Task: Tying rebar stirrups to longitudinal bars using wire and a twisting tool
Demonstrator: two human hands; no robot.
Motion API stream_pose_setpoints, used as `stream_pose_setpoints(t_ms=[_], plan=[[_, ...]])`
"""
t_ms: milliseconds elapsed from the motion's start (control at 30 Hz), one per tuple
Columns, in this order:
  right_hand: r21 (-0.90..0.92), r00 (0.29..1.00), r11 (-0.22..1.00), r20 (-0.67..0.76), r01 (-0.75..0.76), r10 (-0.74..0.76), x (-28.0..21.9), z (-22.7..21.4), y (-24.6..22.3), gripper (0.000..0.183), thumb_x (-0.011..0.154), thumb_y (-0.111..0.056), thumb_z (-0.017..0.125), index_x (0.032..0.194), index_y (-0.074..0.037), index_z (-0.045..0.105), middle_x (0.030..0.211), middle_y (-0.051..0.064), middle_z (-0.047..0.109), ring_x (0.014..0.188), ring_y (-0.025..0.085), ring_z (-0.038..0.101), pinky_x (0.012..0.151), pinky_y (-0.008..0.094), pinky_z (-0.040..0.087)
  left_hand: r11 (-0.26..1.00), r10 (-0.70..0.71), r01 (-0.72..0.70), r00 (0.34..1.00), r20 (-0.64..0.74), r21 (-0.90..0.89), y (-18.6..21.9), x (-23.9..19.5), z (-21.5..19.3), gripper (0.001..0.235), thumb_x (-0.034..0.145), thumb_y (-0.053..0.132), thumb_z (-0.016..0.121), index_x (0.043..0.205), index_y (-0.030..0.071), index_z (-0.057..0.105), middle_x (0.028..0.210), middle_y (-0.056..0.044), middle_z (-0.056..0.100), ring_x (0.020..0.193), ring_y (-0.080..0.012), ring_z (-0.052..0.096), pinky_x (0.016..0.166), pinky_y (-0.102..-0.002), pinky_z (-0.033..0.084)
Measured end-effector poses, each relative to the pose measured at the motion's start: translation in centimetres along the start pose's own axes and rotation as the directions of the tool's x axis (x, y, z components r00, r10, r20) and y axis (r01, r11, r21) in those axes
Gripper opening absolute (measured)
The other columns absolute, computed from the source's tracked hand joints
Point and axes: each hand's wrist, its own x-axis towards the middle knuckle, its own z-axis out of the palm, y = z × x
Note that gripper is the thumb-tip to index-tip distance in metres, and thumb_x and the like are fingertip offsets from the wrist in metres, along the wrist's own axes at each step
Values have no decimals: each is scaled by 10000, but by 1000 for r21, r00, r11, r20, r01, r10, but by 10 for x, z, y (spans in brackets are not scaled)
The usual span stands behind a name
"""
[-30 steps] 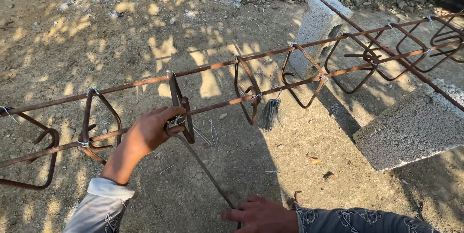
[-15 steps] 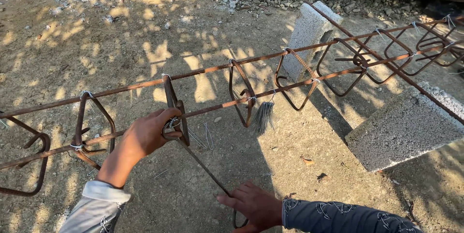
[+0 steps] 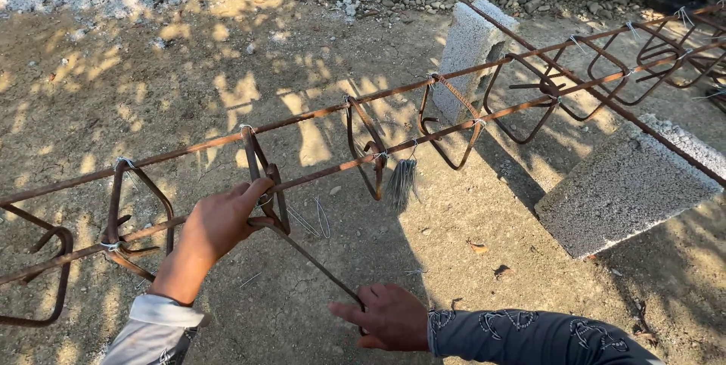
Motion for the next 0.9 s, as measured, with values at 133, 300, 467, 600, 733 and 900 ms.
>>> stream_pose_setpoints(t_ms=[133,300,467,600,733,900], plan=[[229,972,973,-216,-38,89,1,5,-3,839,983,-398,697,1584,-39,234,1035,146,651,768,322,643,726,453,507,999,24,-25,999,-40,-41,6,-2,-9,808,708,239,852,1409,215,450,1080,-31,721,856,-246,765,682,-418,642],[298,942,901,-16,-317,336,15,2,4,279,1059,-384,518,988,-125,593,702,40,690,526,253,633,553,416,496,989,-23,13,997,-69,-144,8,-9,-18,784,741,478,823,1430,261,518,1003,-16,763,781,-244,764,603,-427,577],[58,962,969,-123,-239,245,25,17,3,188,1012,-287,574,1018,-102,608,622,54,650,432,259,581,440,406,447,978,15,-44,990,-142,-204,-7,-25,-19,869,661,455,898,1408,189,545,1014,-60,762,751,-278,743,596,-425,553],[-220,948,934,-213,-280,234,31,19,5,222,994,-337,584,993,-117,615,565,42,647,385,268,570,371,419,411,978,79,-119,972,-220,-173,-19,-30,-10,944,632,368,924,1452,141,514,1103,-89,761,735,-304,745,595,-431,572],[-258,949,927,-230,-272,214,36,20,10,220,989,-337,594,945,-122,614,514,25,622,364,248,556,367,399,403,999,23,-29,985,-171,-33,-28,-29,10,931,671,410,906,1480,228,481,1180,-61,742,713,-262,746,561,-392,611],[-115,939,946,-206,-303,276,40,24,-1,203,994,-342,592,978,-141,603,563,36,662,417,283,597,410,426,424,998,13,-20,992,-129,-53,-27,-30,6,962,664,487,891,1492,218,480,1157,-68,741,766,-275,742,552,-414,581]])
